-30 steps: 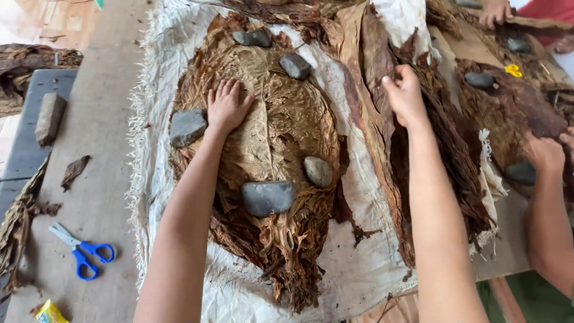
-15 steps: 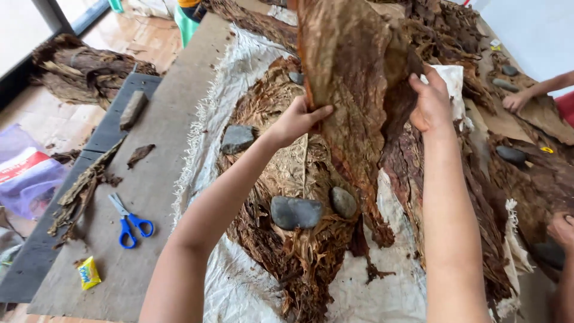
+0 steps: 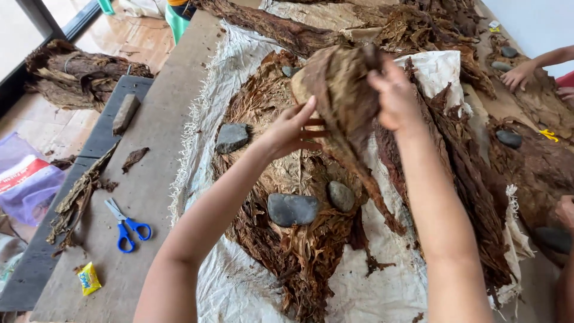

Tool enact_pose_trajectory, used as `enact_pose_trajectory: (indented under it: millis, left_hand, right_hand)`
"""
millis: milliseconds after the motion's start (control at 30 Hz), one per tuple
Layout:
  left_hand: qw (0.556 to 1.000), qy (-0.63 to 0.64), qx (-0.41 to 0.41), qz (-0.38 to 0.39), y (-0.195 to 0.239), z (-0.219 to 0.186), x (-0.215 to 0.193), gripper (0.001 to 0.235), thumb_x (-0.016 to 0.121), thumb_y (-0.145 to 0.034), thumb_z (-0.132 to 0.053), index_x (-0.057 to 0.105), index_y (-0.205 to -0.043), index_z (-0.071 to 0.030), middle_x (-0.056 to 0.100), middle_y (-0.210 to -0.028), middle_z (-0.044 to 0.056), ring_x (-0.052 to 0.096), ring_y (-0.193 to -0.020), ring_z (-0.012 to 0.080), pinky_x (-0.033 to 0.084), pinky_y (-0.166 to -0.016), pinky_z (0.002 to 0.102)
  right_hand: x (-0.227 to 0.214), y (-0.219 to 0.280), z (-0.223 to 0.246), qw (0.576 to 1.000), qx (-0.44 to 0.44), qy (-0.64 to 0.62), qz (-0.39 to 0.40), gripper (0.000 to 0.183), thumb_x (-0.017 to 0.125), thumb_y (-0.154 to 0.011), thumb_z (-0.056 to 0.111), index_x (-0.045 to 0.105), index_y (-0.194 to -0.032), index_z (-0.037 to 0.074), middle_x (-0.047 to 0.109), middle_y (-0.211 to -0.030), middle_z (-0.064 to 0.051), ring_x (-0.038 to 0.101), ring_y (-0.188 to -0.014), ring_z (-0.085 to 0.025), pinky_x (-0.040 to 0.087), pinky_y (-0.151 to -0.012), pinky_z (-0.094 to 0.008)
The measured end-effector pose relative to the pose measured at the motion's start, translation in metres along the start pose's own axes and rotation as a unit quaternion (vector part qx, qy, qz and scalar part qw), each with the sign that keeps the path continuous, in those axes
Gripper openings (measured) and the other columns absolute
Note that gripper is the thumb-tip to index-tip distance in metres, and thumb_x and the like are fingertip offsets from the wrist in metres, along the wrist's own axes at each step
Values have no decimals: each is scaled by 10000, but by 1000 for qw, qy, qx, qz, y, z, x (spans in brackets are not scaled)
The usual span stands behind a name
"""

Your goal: The person sorts and arranges dried brown leaves on a white sack spread over a table. They lift, separate, and place leaves into piles, occasionally using small stones to hold sections in place. The person also folds and stacks some leaves while working alongside another person at the same table.

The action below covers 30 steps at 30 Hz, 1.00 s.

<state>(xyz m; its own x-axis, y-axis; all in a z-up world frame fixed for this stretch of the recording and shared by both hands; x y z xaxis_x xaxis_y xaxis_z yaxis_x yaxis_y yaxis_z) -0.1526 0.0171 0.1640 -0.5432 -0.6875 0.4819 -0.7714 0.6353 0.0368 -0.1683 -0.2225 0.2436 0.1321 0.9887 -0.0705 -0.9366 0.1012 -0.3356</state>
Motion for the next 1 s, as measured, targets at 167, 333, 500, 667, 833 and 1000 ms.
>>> enact_pose_trajectory:
  millis: [167,333,500,667,833,1000]
  left_hand:
    - [986,151,11,-64,-29,30,25,1210,812,-940,-717,329,-1738,54,573,-1577,427,671,-1383,605,607,-1028,773]
    - [974,137,57,-169,-72,85,-36,845,870,-984,-670,722,-1345,79,795,-1084,236,849,-972,373,734,-798,547]
    - [951,176,28,-253,-36,65,-73,812,936,-969,-551,604,-1488,-23,765,-1278,249,803,-1192,433,651,-1011,660]
    - [949,217,-1,-231,12,35,-102,637,803,-1049,-504,612,-1456,-53,757,-1281,205,779,-1169,381,652,-1029,569]
    - [948,260,-10,-181,11,38,-127,399,760,-1088,-428,743,-1251,-64,756,-1052,108,762,-933,276,657,-870,415]
    - [966,229,11,-121,-2,24,-93,574,720,-995,-4,528,-1535,-35,671,-1485,188,668,-1359,330,585,-1255,551]
  right_hand:
    - [47,5,-37,970,-26,241,-6,552,566,-1220,52,439,-1751,-27,452,-1758,-357,394,-1647,-532,336,-1334,-702]
    - [-11,-14,-50,885,-161,436,-38,432,467,-1184,-119,597,-1593,-68,684,-1508,-393,631,-1437,-578,507,-1198,-700]
    - [-76,-4,-49,858,-113,496,-65,503,420,-1117,-201,562,-1594,-129,667,-1441,-446,646,-1358,-661,513,-1152,-766]
    - [-135,18,-25,788,-55,607,-93,468,502,-1155,-164,615,-1603,-89,713,-1281,-405,698,-1093,-556,619,-852,-642]
    - [-184,36,-20,666,192,712,-117,505,663,-1253,100,423,-1684,-10,383,-1598,-408,610,-1308,-604,615,-1033,-728]
    - [-84,49,7,835,166,524,-12,599,633,-1223,382,556,-1662,-17,602,-1676,-229,633,-1419,-394,526,-1194,-587]
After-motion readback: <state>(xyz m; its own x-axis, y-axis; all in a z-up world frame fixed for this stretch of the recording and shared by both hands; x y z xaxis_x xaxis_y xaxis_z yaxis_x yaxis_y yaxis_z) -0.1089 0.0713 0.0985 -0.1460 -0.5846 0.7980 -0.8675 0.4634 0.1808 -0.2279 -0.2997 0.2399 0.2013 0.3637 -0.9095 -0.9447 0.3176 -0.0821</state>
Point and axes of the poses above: each hand's wrist, its own y-axis away from the middle knuckle, its own x-axis out of the palm, z = x × y, the point moved 1 cm from there along -y, towards the middle knuckle
